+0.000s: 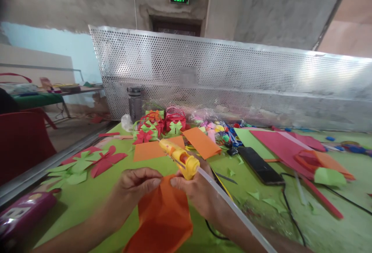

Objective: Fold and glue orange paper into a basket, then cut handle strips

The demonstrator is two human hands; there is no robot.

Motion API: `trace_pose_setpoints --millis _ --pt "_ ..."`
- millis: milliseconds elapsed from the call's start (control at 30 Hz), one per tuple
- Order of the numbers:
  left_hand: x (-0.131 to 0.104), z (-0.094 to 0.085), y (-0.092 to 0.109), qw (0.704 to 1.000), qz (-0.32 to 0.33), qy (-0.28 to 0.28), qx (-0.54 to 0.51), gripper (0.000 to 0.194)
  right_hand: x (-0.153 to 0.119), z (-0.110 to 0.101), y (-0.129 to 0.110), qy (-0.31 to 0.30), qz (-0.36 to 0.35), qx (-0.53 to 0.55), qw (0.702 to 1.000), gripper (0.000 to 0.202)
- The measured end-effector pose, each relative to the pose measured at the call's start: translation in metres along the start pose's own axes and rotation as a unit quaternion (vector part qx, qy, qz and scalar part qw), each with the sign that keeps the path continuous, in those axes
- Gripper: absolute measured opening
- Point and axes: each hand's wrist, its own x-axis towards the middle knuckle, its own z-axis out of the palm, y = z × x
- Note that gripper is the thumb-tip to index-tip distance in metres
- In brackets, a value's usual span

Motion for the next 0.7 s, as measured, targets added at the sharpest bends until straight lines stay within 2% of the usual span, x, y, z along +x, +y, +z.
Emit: trace_pose_setpoints --millis 133,233,567,700 --pt "0.000 0.001 -0.001 0.997 -0.051 0.017 -0.055 0.022 -0.004 0.002 0.001 0.011 -0.022 0.019 1.000 0.011" --pt "-0.001 0.001 0.001 0.995 -0.079 0.008 -0.062 0.023 -0.006 0.004 0.003 0.018 -0.023 0.026 0.999 0.010" --pt "0.000 0.001 0.003 0.996 -0.039 -0.007 0.080 0.020 -0.008 0.007 0.015 0.009 -0.030 0.004 1.000 0.014" --pt "-0.002 0.000 0.003 0.996 -0.023 -0.008 0.090 0.021 -0.009 0.007 0.011 -0.009 -0.031 0.029 0.999 0.017"
